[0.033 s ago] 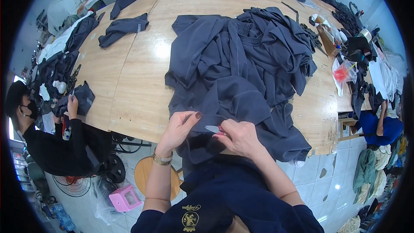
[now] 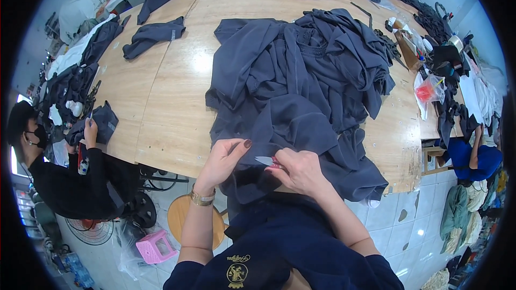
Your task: Sort and inspect finished garments for quality control on a large production table.
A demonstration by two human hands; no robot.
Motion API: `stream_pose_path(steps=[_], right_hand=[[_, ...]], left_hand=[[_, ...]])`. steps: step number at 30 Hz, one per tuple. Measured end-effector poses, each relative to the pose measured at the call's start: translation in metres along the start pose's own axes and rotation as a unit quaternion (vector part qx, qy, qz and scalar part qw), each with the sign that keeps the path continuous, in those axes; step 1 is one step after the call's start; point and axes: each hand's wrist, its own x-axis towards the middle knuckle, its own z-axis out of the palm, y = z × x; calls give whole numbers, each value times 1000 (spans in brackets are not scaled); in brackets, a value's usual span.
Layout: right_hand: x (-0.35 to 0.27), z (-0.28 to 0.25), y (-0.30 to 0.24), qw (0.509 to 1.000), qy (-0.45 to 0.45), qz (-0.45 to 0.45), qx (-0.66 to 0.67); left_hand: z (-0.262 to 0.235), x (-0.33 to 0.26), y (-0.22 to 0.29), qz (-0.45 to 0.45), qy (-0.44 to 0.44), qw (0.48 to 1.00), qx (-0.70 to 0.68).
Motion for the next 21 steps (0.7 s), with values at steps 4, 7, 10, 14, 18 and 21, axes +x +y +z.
stream_pose_path(steps=[4,7,10,14,18,21], right_hand=[[2,-3,2,1000,-9,-11,-24],[4,-6,4,998,-13,-34,-47],[5,-8,5,998,-22,-38,-40],[5,-7,6,999,-29,-32,-29],[4,-3,7,999,-17,-31,-4],[4,-2,7,999,-8,-33,4]], left_hand=[[1,-1,4,3,0,999,34],[1,-2,5,-2,1,999,49],[1,-2,7,2,3,998,56],[1,-2,5,4,4,998,56],[2,-1,6,2,-7,999,48],[3,-1,6,3,-10,999,44]])
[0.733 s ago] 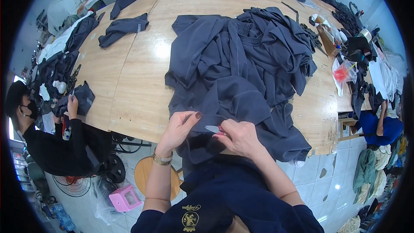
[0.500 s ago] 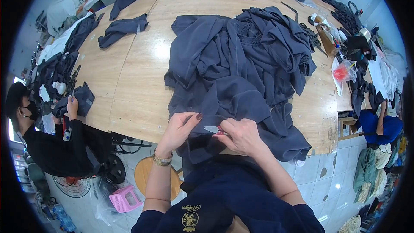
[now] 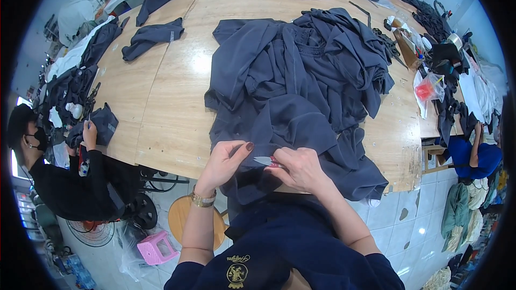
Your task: Sort and inspect finished garments for quality control on a large production table.
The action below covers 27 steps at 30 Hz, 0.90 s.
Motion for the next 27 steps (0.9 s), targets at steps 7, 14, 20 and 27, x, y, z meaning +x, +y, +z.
stream_pose_path(steps=[7,14,20,27], right_hand=[[-2,2,3,997,7,25,71],[-4,16,7,770,129,263,567],[10,31,11,839,99,260,468],[10,32,6,900,152,227,338]], left_hand=[[1,0,-2,12,9,1000,-24],[1,0,-2,19,8,997,-77],[4,2,-10,-3,19,984,-176],[1,7,-26,-33,40,979,-196]])
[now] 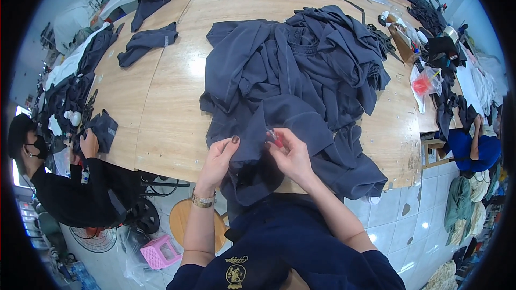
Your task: Sort and inspect finished garments for quality control on a large production table.
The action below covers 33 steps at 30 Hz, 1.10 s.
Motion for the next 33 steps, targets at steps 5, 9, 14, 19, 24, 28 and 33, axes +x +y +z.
stream_pose_path(steps=[5,9,14,19,24,28,33], right_hand=[[-7,10,-17,992,-60,-106,-23],[-2,11,-9,985,-63,-126,-98],[3,2,5,995,-95,-4,-19],[9,-8,13,987,-146,56,45],[9,-14,-10,962,-185,158,122],[6,-11,-10,956,-174,151,183],[9,-17,-12,973,-140,127,134]], left_hand=[[17,1,10,0,10,999,-32],[12,4,-4,14,29,999,-31],[28,-2,12,173,113,940,273],[32,-14,28,259,35,869,421],[28,-14,15,128,-1,942,309],[25,-9,5,83,-38,988,126],[24,-10,8,36,-23,993,106]])
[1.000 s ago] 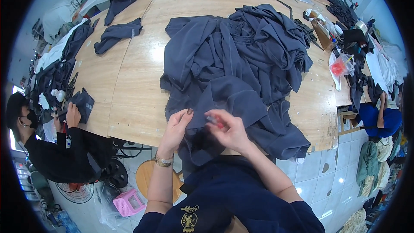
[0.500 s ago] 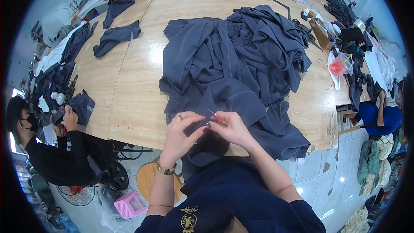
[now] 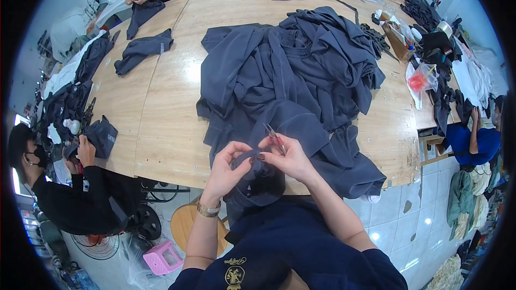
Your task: Sort and inspect finished garments for quality control on a large production table.
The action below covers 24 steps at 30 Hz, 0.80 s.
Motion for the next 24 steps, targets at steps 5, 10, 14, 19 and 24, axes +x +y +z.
stream_pose_path(steps=[5,10,14,19,24], right_hand=[[3,6,5,999,27,-35,14],[4,9,2,983,33,-116,-135],[3,9,-3,996,52,-61,34],[-1,1,-5,983,122,-48,128],[-12,-5,4,992,95,-82,-30]], left_hand=[[11,-1,10,0,16,1000,8],[11,-2,8,38,15,999,32],[8,-3,10,29,8,999,39],[5,-3,13,4,-6,999,-36],[-2,-1,2,13,-13,994,-110]])
